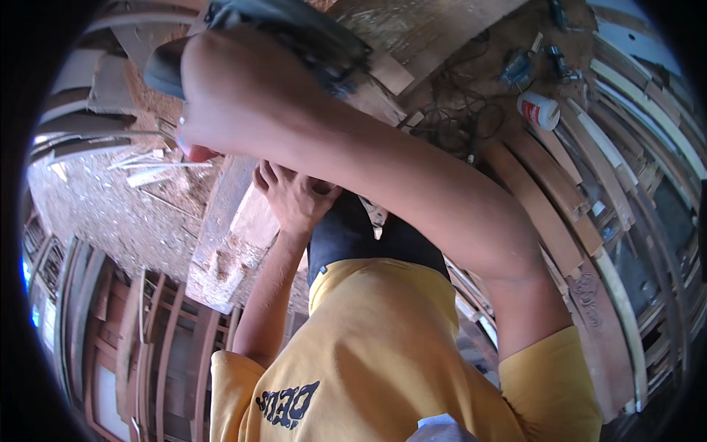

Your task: The person cuts pieces of wood using a circular saw, aligns and checks their fit against curved wood pieces by hand, marks a wooden piece using a square ruler and a pencil, and makes additional cuts with the circular saw.

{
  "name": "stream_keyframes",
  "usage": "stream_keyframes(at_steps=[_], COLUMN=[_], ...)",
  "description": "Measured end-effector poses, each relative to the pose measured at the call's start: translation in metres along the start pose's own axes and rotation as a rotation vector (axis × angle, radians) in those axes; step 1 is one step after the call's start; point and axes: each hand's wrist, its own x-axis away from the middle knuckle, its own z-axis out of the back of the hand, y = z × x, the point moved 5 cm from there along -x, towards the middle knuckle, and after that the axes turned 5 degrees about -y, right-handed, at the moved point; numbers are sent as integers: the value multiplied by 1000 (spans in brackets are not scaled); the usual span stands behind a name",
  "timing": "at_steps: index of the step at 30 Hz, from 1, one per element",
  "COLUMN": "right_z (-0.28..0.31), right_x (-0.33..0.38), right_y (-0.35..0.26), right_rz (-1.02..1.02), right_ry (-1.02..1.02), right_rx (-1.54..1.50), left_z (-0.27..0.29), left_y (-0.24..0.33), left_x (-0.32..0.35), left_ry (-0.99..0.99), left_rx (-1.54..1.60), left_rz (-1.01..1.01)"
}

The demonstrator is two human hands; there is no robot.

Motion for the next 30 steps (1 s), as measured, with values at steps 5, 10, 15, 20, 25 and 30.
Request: stream_keyframes(at_steps=[5, 10, 15, 20, 25, 30], right_z=[33, 71, 89, 72, 39, 12], right_x=[44, 179, 298, 327, 314, 291], right_y=[-6, 20, 43, 56, 63, 57], right_rz=[11, 156, -263, -457, -465, -318], right_ry=[117, 419, 342, 330, 282, 139], right_rx=[21, 1, 237, 203, 27, 22], left_z=[5, -28, 33, 32, 29, 30], left_y=[1, -25, 20, 18, 18, 19], left_x=[-3, 20, -9, -10, -10, -11], left_ry=[31, 50, -4, -5, 18, 5], left_rx=[-38, 278, -43, -17, -17, -15], left_rz=[-2, 12, 74, 83, 76, 80])
